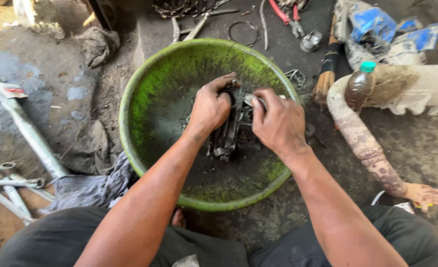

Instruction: The person scrubs a metal engine cylinder head with a wire brush and a cloth inside a green plastic basin. They rotate the part to clean different sides and wipe away grime.

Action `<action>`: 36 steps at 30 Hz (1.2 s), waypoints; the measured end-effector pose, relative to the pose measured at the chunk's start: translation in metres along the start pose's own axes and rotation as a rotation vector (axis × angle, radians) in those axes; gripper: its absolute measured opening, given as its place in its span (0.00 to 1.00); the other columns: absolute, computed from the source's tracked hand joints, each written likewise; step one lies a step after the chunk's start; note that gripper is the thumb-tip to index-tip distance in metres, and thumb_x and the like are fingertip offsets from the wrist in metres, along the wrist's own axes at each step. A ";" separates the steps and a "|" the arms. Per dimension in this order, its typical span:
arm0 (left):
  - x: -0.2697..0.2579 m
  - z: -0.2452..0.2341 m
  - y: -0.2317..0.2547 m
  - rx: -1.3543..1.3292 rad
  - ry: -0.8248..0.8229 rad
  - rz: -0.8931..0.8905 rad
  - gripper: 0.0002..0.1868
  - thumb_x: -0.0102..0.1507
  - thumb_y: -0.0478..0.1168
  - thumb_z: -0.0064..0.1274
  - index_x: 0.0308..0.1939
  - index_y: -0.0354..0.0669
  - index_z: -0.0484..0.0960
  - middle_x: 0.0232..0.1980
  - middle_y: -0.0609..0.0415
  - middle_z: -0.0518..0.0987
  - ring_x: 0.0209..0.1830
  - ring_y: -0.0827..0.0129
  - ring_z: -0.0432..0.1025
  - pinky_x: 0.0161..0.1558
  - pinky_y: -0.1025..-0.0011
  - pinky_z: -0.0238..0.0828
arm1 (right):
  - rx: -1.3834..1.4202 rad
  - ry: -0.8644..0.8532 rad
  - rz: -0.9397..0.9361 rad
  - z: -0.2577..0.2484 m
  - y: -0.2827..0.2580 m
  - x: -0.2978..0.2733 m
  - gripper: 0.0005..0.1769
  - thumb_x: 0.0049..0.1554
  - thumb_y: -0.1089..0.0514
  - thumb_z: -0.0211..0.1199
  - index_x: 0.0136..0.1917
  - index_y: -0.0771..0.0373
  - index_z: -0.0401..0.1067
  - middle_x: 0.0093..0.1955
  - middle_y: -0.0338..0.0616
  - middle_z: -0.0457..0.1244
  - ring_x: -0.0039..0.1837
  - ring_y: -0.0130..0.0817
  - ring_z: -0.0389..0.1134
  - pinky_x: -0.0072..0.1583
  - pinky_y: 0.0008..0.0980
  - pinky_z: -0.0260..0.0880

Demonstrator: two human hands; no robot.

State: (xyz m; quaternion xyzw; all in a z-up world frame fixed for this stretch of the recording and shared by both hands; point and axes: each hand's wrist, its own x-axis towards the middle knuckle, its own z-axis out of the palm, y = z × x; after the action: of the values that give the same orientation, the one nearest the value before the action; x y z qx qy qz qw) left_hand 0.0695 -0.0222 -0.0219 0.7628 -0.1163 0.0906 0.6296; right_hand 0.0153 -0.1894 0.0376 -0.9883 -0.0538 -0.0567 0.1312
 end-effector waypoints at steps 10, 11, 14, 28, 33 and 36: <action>0.006 -0.004 -0.001 0.002 0.014 -0.083 0.24 0.54 0.28 0.37 0.48 0.35 0.86 0.65 0.45 0.80 0.68 0.58 0.72 0.70 0.70 0.61 | -0.102 0.289 -0.435 -0.003 -0.001 0.009 0.09 0.59 0.57 0.61 0.49 0.59 0.80 0.41 0.45 0.71 0.39 0.43 0.71 0.50 0.45 0.68; 0.006 -0.004 -0.001 -0.004 0.017 -0.084 0.24 0.54 0.28 0.37 0.48 0.35 0.86 0.65 0.46 0.80 0.68 0.58 0.72 0.70 0.70 0.61 | -0.106 0.289 -0.422 -0.002 -0.002 0.008 0.09 0.59 0.56 0.61 0.49 0.59 0.80 0.40 0.46 0.71 0.39 0.43 0.71 0.49 0.45 0.69; 0.006 -0.002 -0.001 -0.008 0.019 -0.105 0.25 0.54 0.28 0.37 0.47 0.35 0.86 0.64 0.46 0.80 0.68 0.59 0.73 0.69 0.70 0.61 | -0.036 0.208 -0.297 0.003 -0.004 0.010 0.09 0.61 0.54 0.62 0.48 0.60 0.80 0.38 0.48 0.71 0.38 0.45 0.72 0.45 0.44 0.72; 0.001 0.005 -0.002 -0.017 0.018 -0.118 0.25 0.54 0.26 0.36 0.47 0.36 0.87 0.65 0.47 0.80 0.69 0.59 0.72 0.70 0.71 0.60 | -0.035 0.274 -0.311 0.016 0.000 -0.014 0.09 0.58 0.57 0.63 0.50 0.61 0.78 0.37 0.45 0.71 0.31 0.35 0.70 0.41 0.37 0.71; 0.004 0.004 0.004 -0.016 0.022 -0.149 0.26 0.54 0.26 0.36 0.47 0.38 0.88 0.65 0.48 0.79 0.69 0.60 0.71 0.71 0.71 0.59 | -0.038 0.256 -0.276 0.026 0.002 -0.026 0.07 0.60 0.57 0.61 0.48 0.60 0.77 0.35 0.42 0.70 0.28 0.31 0.65 0.37 0.37 0.68; 0.004 -0.002 0.007 0.007 0.011 -0.219 0.26 0.55 0.27 0.36 0.47 0.41 0.88 0.66 0.52 0.80 0.67 0.62 0.73 0.70 0.72 0.61 | -0.019 0.140 -0.252 0.033 -0.001 -0.046 0.08 0.64 0.57 0.58 0.46 0.59 0.77 0.33 0.41 0.69 0.24 0.28 0.61 0.32 0.36 0.65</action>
State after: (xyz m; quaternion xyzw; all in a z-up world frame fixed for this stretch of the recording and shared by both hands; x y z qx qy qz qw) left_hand 0.0717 -0.0214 -0.0134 0.7725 -0.0283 0.0258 0.6338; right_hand -0.0271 -0.1840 0.0004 -0.9685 -0.1677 -0.1421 0.1173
